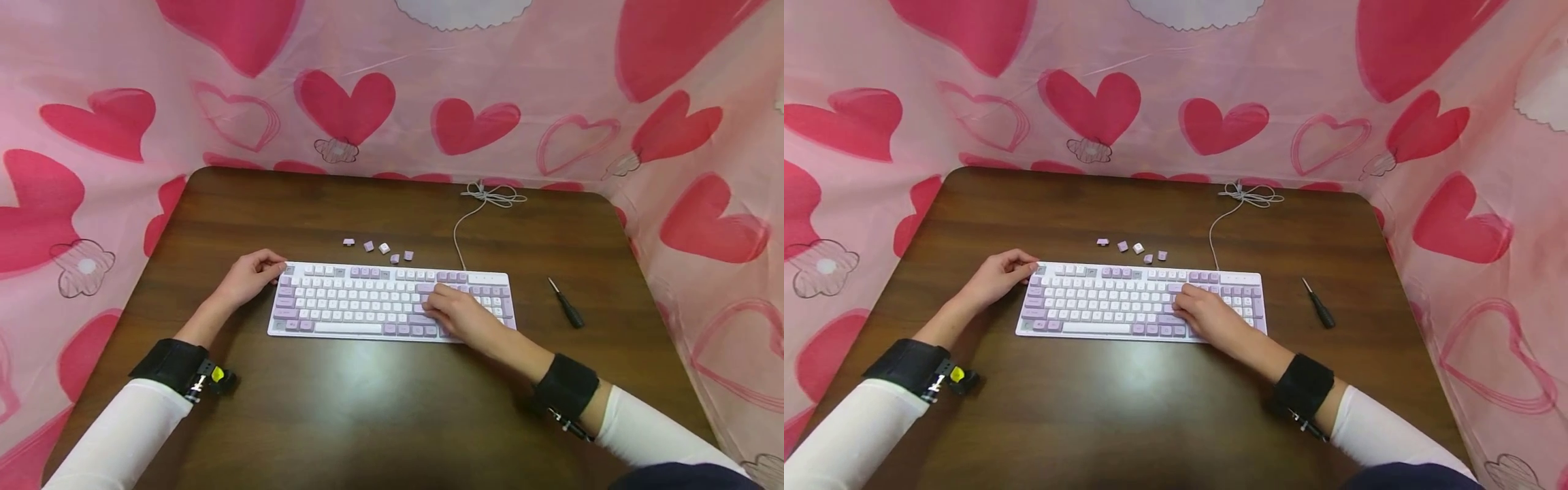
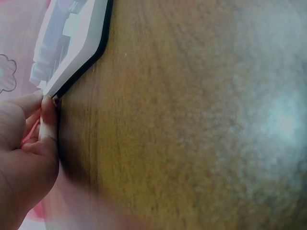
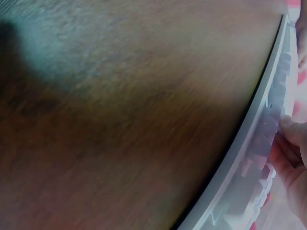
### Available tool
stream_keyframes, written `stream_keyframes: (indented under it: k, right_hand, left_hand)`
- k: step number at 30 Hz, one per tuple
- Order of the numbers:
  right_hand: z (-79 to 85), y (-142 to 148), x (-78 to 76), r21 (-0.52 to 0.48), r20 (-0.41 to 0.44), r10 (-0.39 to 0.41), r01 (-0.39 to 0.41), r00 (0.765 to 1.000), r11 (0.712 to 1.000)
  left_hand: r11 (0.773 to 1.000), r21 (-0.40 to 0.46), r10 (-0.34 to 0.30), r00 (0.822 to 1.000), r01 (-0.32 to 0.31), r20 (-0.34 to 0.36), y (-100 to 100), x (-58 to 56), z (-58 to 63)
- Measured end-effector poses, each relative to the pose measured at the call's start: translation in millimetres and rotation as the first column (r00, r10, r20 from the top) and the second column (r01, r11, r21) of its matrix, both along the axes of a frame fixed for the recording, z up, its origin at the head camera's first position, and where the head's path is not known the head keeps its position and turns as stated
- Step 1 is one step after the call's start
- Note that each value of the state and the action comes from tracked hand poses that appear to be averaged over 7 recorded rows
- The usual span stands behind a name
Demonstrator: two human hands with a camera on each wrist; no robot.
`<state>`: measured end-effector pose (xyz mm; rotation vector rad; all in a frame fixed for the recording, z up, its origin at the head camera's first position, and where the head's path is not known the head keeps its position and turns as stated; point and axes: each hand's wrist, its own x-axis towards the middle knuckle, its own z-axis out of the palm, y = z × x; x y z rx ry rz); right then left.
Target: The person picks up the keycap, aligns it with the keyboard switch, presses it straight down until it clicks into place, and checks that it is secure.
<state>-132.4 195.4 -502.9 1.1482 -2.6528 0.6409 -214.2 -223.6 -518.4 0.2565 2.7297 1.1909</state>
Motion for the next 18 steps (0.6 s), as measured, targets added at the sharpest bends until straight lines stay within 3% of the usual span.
stream_keyframes:
  k: [6,11,18]
  right_hand:
    - [-16.1,-16.0,14.3,0.032,-0.009,0.018,-0.018,1.000,0.999]
    - [-29.1,-15.1,34.6,-0.006,0.012,-0.014,0.014,1.000,1.000]
    - [-24.5,-9.1,43.8,-0.012,0.042,0.020,-0.020,0.999,1.000]
  left_hand:
    - [0.999,-0.032,-0.021,0.999,0.022,0.036,-17.0,16.5,-7.2]
    - [0.999,-0.023,-0.034,0.998,0.035,0.044,-14.4,30.9,-16.3]
    - [0.999,-0.016,-0.037,0.997,0.038,0.066,-9.7,40.7,-20.6]
